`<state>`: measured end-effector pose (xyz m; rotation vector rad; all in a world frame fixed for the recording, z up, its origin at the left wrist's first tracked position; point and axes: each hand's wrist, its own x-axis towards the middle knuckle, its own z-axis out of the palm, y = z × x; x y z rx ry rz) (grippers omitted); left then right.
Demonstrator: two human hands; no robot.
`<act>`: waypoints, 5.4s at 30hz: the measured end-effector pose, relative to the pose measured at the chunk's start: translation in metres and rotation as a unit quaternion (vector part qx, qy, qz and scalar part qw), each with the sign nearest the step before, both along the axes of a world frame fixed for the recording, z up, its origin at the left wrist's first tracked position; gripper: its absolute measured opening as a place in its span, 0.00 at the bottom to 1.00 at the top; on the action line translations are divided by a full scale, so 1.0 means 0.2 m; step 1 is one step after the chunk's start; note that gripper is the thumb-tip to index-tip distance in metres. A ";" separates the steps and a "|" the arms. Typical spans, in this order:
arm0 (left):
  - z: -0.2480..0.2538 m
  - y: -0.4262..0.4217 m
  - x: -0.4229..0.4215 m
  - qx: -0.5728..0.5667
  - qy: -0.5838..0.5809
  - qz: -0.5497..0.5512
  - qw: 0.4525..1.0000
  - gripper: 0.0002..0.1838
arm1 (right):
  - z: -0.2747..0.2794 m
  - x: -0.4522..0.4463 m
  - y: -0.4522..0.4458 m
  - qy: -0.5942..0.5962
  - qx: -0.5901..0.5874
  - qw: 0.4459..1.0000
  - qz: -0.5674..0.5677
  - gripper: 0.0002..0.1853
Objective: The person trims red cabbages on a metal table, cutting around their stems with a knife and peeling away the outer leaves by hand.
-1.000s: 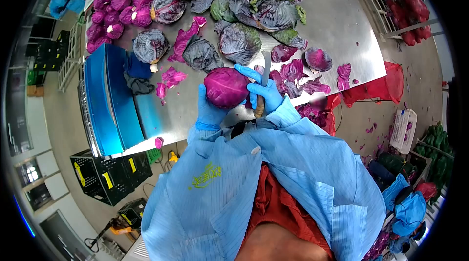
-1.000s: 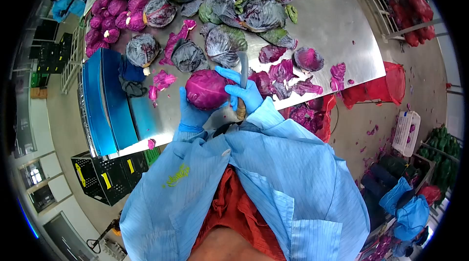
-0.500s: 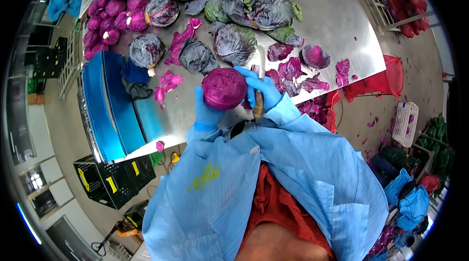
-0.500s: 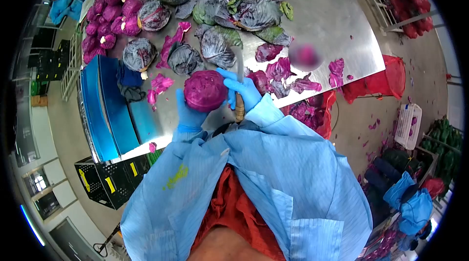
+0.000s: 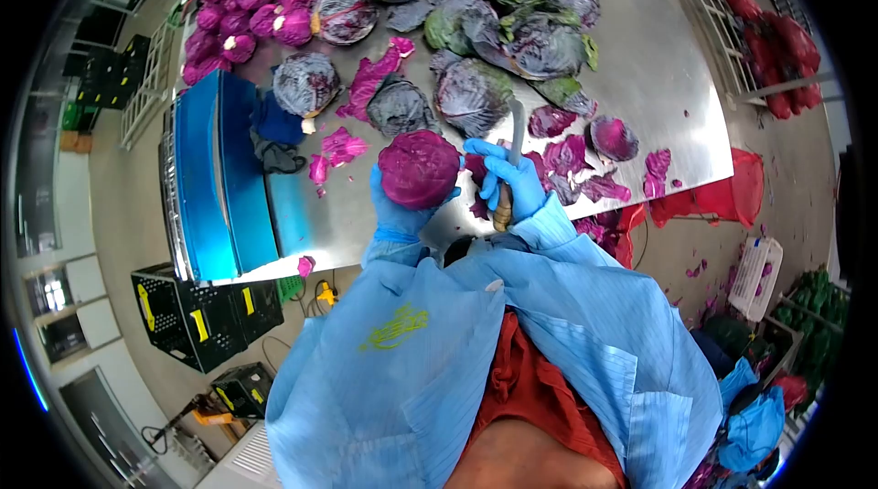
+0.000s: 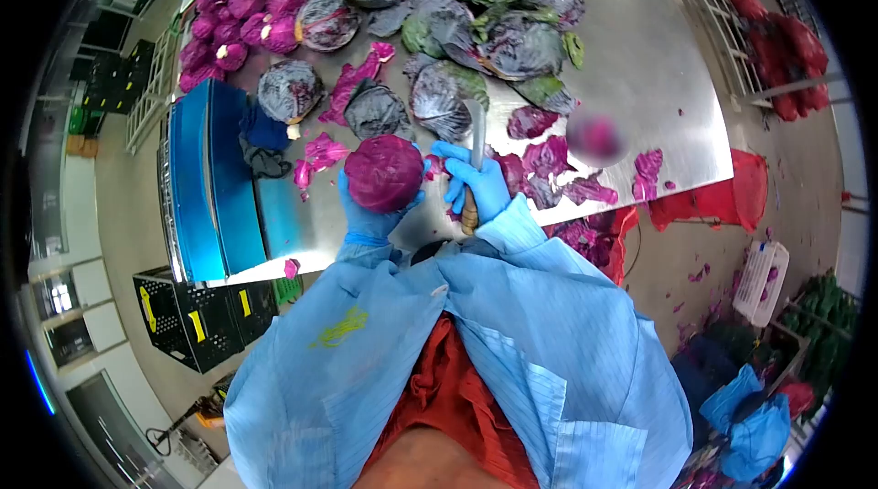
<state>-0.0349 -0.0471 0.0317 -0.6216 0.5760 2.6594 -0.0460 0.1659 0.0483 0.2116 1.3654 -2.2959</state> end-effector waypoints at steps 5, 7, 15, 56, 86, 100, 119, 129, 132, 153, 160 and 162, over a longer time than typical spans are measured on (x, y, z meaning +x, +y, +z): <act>-0.13 -0.18 -0.06 0.069 0.081 0.025 0.994 0.45 | -0.03 0.00 -0.07 -0.026 0.014 1.000 -0.005 0.19; -0.09 -0.24 -0.08 0.077 0.089 0.046 0.992 0.46 | -0.04 -0.01 -0.09 -0.036 0.021 0.999 0.006 0.18; 0.19 -0.59 -0.29 -0.069 0.127 0.142 0.979 0.43 | -0.11 -0.11 -0.21 -0.046 0.035 0.997 0.054 0.17; 0.24 -1.78 -2.25 -0.940 0.312 -0.135 0.042 0.36 | -0.27 -0.25 -0.56 -0.169 0.261 0.933 0.179 0.10; -0.36 -0.27 0.17 -0.755 0.368 -0.228 0.493 0.64 | -0.40 -0.13 1.23 0.091 0.649 0.739 -0.153 0.48; -0.48 1.15 -0.07 -0.774 0.421 -0.206 0.425 0.59 | -0.44 -0.06 1.66 0.031 0.666 0.728 -0.161 0.49; -0.25 1.45 0.24 -0.603 0.548 -0.325 0.480 0.41 | -0.45 0.94 1.66 -0.211 0.489 0.796 -0.287 0.30; -0.14 0.27 -0.08 -0.827 0.320 0.063 0.458 0.34 | -0.26 0.33 0.94 0.026 0.394 0.903 -0.172 0.21; -0.07 -0.09 -0.20 -0.848 0.247 0.105 0.456 0.35 | -0.26 0.18 0.60 0.241 0.394 0.884 -0.075 0.21; -0.19 -1.41 -1.31 -0.777 0.216 -0.151 0.571 0.48 | -0.29 -0.21 -0.69 0.178 0.354 0.897 0.197 0.26; 0.06 -1.06 -0.73 -0.850 0.287 -0.101 0.430 0.53 | -0.52 -0.32 -0.86 0.106 0.193 0.973 0.062 0.30; -0.01 -0.99 -0.62 -0.816 0.296 -0.039 0.495 0.51 | -0.48 -0.39 -0.89 0.156 0.194 0.968 0.022 0.32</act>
